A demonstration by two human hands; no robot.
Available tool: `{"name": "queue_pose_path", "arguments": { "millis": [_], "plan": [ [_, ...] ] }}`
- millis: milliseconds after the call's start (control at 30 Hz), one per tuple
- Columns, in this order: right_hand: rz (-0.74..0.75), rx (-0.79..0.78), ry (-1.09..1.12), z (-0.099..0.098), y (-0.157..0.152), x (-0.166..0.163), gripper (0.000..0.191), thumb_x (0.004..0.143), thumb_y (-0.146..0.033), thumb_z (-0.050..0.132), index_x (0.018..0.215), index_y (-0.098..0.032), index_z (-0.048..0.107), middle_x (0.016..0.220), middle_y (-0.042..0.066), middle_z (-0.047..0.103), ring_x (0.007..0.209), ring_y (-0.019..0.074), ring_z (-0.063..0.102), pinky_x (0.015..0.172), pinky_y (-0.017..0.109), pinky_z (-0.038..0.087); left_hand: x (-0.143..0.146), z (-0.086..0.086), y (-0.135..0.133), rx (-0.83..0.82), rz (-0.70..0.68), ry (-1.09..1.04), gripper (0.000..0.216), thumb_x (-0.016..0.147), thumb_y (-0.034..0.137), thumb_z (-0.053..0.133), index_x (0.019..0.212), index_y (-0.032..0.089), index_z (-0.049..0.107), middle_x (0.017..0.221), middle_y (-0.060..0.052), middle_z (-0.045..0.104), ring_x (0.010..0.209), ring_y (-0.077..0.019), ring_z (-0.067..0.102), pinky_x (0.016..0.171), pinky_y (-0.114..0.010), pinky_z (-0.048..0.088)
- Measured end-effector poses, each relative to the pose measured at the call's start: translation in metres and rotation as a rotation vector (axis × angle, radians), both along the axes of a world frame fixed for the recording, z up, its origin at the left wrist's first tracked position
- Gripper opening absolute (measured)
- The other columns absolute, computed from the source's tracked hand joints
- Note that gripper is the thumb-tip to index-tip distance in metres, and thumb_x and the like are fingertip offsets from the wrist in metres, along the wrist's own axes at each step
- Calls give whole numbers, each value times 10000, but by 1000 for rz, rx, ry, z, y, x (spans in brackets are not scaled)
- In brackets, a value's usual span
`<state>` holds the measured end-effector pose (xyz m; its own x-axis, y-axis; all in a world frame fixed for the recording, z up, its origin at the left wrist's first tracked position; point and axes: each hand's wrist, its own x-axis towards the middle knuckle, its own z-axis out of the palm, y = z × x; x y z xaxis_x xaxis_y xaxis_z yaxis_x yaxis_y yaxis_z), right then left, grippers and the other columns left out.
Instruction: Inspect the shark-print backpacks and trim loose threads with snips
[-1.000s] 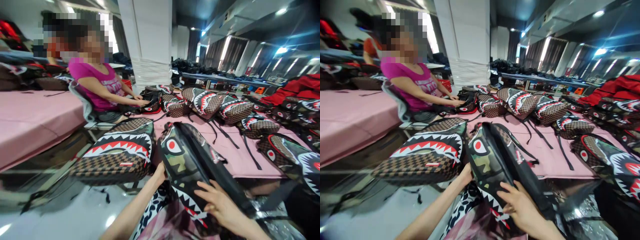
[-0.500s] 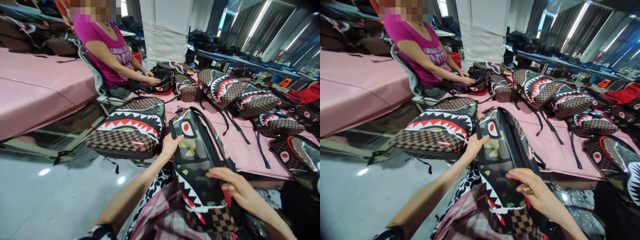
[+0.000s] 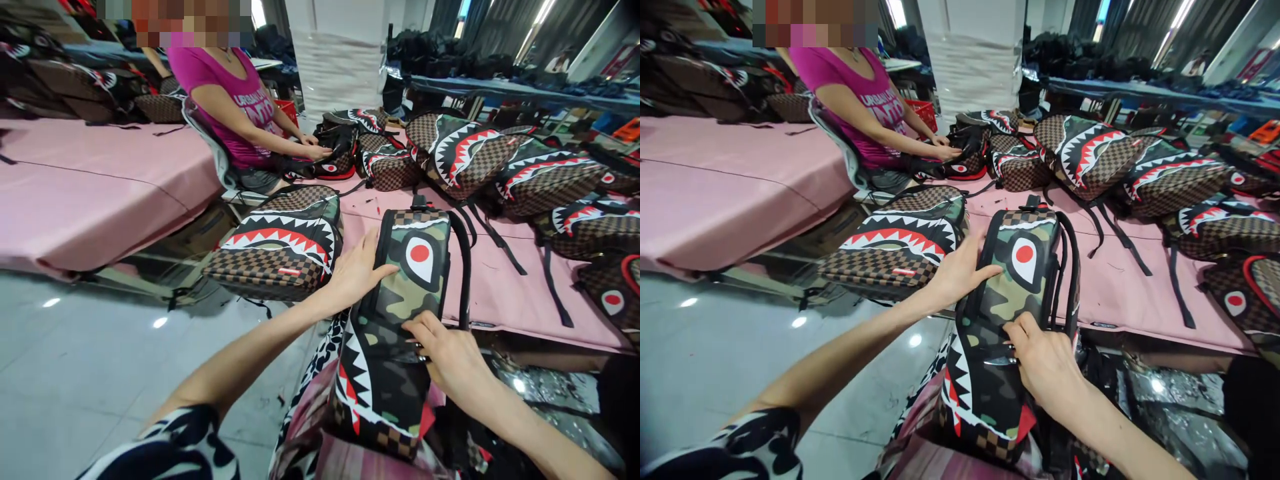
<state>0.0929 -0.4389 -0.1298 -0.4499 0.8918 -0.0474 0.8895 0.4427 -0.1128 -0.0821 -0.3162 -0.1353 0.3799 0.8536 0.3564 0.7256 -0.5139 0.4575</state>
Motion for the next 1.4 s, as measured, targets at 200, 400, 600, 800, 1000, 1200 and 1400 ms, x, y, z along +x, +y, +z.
{"name": "queue_pose_path", "arguments": {
  "millis": [200, 400, 600, 800, 1000, 1200, 1400],
  "plan": [
    [-72, -25, -158, 4, -3, -7, 163, 800, -166, 455, 915, -191, 569, 852, 19, 577, 497, 105, 539, 433, 275, 162, 24, 11, -3, 382, -700, 347, 699, 744, 378, 643, 1345, 220, 323, 1460, -127, 247, 1362, -306, 133, 1063, -560, 129],
    [-114, -141, -12, 0, -3, -3, 229, 717, -122, 514, 937, -163, 564, 855, 39, 614, 656, 154, 586, 508, 260, 249, 43, -3, -9, 355, -791, 417, 854, 722, 315, 662, 1406, 163, 176, 1492, -167, 91, 1371, -322, 24, 1048, -597, 77],
    [-99, -201, 359, -10, -6, 2, 91, 704, -86, 510, 701, -176, 501, 685, -14, 566, 626, 127, 530, 546, 233, 292, 62, -27, -18, 351, -635, 355, 840, 708, 235, 663, 1404, 231, 193, 1507, -60, 99, 1372, -313, 28, 1072, -567, 105],
    [-33, -155, 636, -22, -20, 16, 53, 805, -147, 482, 766, -183, 486, 698, -10, 515, 624, 109, 490, 570, 214, 353, 57, -23, -14, 311, -721, 236, 759, 715, 281, 679, 1367, 227, 295, 1479, -81, 216, 1360, -309, 121, 1070, -520, 183],
    [42, -74, 607, -32, -42, 33, 185, 766, -57, 453, 897, -178, 502, 791, 18, 531, 628, 102, 504, 531, 206, 354, 12, -18, -48, 182, -838, 143, 326, 825, 468, 502, 894, 168, 606, 885, -67, 660, 957, -184, 573, 1000, -374, 338],
    [140, 22, 439, -38, -57, 43, 185, 828, -70, 408, 949, -170, 507, 805, 17, 564, 609, 87, 537, 491, 198, 341, -11, -44, -106, 231, -607, 151, 184, 892, 273, 460, 983, 148, 560, 873, -37, 665, 1074, -174, 518, 1094, -467, 62],
    [240, 65, 182, -40, -68, 51, 382, 792, 7, 317, 1015, -203, 546, 871, 18, 589, 566, 77, 524, 489, 202, 355, -12, -67, -121, 216, -658, 54, 205, 909, 132, 388, 902, 186, 586, 862, 8, 678, 1088, -134, 509, 1095, -413, 72]
  ]
}}
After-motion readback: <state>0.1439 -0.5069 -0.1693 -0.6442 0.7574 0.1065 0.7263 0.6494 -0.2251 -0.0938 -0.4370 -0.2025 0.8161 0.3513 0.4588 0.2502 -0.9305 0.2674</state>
